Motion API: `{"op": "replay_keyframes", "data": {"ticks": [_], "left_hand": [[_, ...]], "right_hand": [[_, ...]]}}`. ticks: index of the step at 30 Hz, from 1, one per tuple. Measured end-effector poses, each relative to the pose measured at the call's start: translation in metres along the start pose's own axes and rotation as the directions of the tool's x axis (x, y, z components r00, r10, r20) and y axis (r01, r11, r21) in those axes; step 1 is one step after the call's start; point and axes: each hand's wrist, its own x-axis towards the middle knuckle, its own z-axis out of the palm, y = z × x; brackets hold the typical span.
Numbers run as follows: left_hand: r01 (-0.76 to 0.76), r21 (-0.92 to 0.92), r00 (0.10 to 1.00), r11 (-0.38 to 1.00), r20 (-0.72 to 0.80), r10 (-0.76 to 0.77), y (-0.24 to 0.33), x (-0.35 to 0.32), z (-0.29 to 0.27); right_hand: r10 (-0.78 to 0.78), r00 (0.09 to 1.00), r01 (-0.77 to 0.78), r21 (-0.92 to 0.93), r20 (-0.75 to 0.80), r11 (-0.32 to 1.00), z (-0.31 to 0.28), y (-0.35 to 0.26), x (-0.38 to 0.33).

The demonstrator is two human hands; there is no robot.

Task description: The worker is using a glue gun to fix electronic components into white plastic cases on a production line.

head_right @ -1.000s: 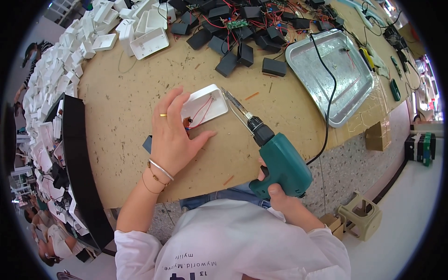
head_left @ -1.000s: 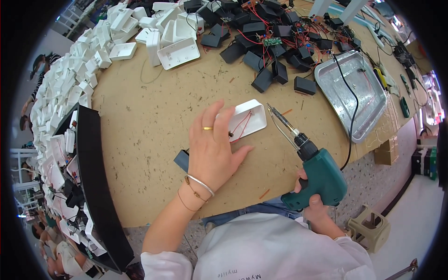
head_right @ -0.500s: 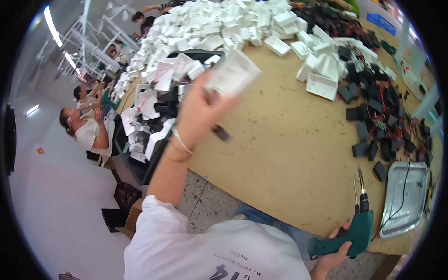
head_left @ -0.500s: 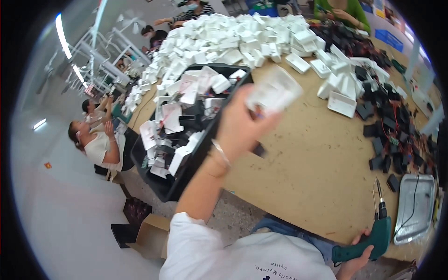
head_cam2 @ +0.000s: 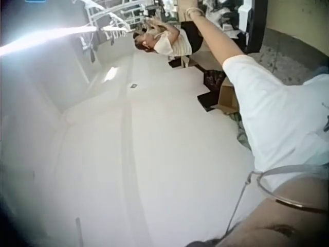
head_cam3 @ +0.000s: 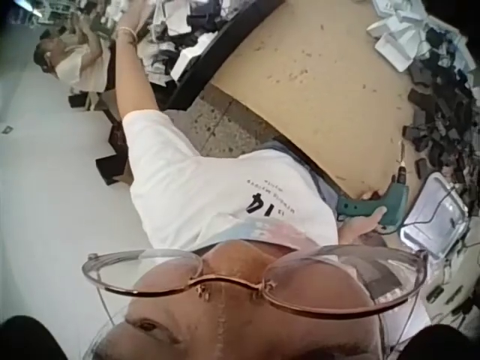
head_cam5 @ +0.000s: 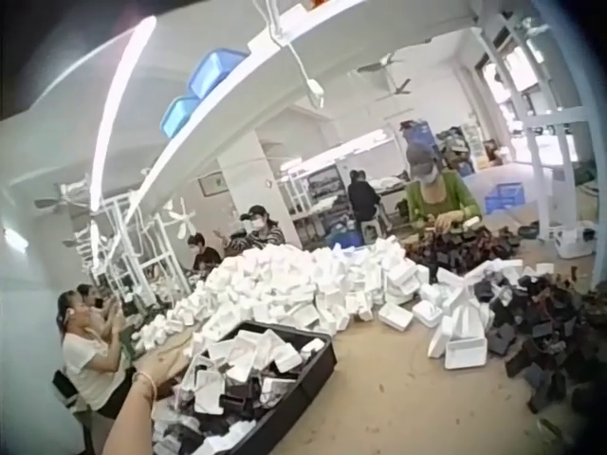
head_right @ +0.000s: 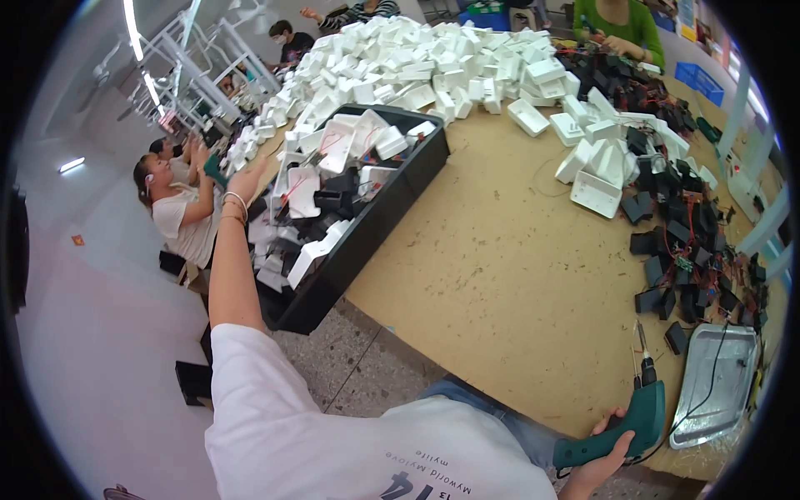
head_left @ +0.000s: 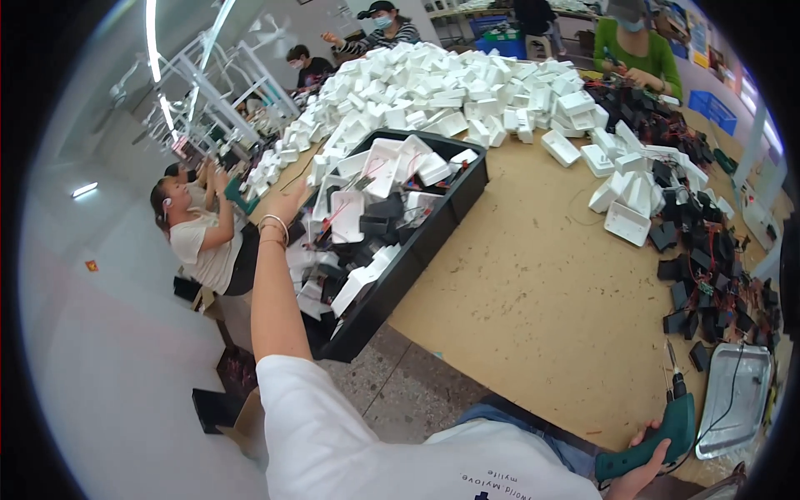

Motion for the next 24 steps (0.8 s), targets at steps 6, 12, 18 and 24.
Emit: {"op": "replay_keyframes", "data": {"ticks": [6,12,18,24], "left_hand": [[-0.428,-0.069,0.781,0.901,-0.530,0.330,0.137,0.010,-0.004],[-0.753,-0.266,0.646,0.602,-0.126,0.753,0.326,0.018,0.085],[-0.258,-0.394,0.900,0.882,0.235,0.368,0.431,-0.014,0.211],[-0.071,-0.793,0.970,0.606,0.088,0.228,0.430,-0.020,0.287]], "right_hand": [[0.076,0.950,-0.138,0.189,0.301,0.972,0.003,0.000,0.012],[0.116,0.892,-0.196,0.142,0.437,0.970,-0.001,-0.006,0.028],[0.178,0.915,-0.277,0.243,0.363,0.929,0.003,-0.005,0.029],[0.261,0.897,-0.368,0.276,0.357,0.888,-0.002,-0.005,0.028]]}}
